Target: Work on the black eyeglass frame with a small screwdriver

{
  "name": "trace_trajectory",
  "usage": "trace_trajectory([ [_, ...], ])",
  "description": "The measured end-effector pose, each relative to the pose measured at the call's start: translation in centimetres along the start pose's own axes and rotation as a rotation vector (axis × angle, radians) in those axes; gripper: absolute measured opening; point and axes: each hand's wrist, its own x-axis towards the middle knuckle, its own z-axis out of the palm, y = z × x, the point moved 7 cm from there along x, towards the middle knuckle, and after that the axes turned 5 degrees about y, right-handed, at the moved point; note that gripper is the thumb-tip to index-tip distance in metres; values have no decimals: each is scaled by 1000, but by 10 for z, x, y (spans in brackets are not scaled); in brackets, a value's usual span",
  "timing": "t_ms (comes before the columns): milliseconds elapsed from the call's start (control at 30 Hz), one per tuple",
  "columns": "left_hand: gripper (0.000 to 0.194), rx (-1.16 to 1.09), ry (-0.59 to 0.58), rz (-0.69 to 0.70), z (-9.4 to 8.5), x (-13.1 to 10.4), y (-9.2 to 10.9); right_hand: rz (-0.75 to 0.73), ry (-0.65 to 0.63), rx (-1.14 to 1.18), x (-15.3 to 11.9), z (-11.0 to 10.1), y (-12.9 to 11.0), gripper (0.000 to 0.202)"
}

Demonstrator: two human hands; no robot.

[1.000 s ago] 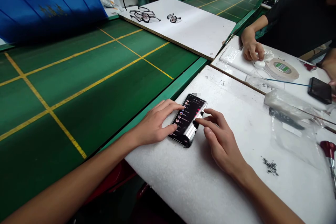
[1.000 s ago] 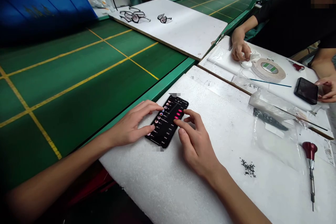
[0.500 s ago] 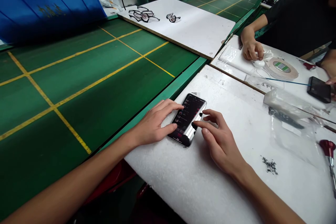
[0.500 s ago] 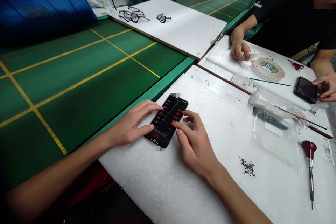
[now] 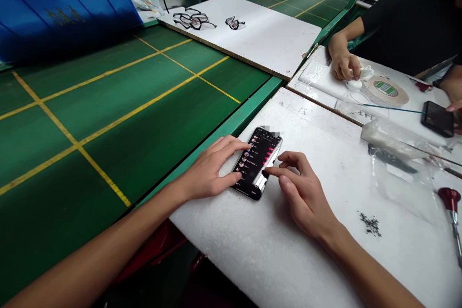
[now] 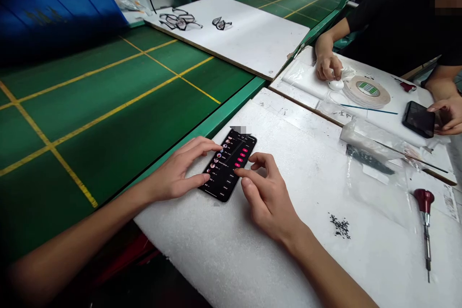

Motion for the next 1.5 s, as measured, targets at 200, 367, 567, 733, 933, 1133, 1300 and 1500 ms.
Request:
trace_trajectory([
  [200, 56, -6, -4, 3, 2, 0, -1, 20, -31, -60, -1, 3, 3, 39],
  [367, 57, -31, -6, -1, 2, -1, -3, 16, 24, 16, 0, -1, 2, 39],
  [567, 59, 9, -2, 1, 2, -1, -3, 16, 9, 21, -1, -1, 1, 39],
  [733, 58, 7, 0, 1, 2, -1, -3, 9, -31, -12, -2, 1, 1, 40],
  [933, 53, -28, -1, -9, 2, -1, -3, 6, -85, -64, -2, 7, 0, 39],
  [1133, 54, -5, 7, -14, 1, -2, -3, 20, -53, -16, -2, 3, 1, 41],
  [1300, 59, 13, 6, -7, 2, -3, -6, 19, -35, 11, -2, 2, 2, 40],
  [1500, 57, 9, 3, -4, 2, -2, -5, 14, -40, 7, -2, 3, 1, 39],
])
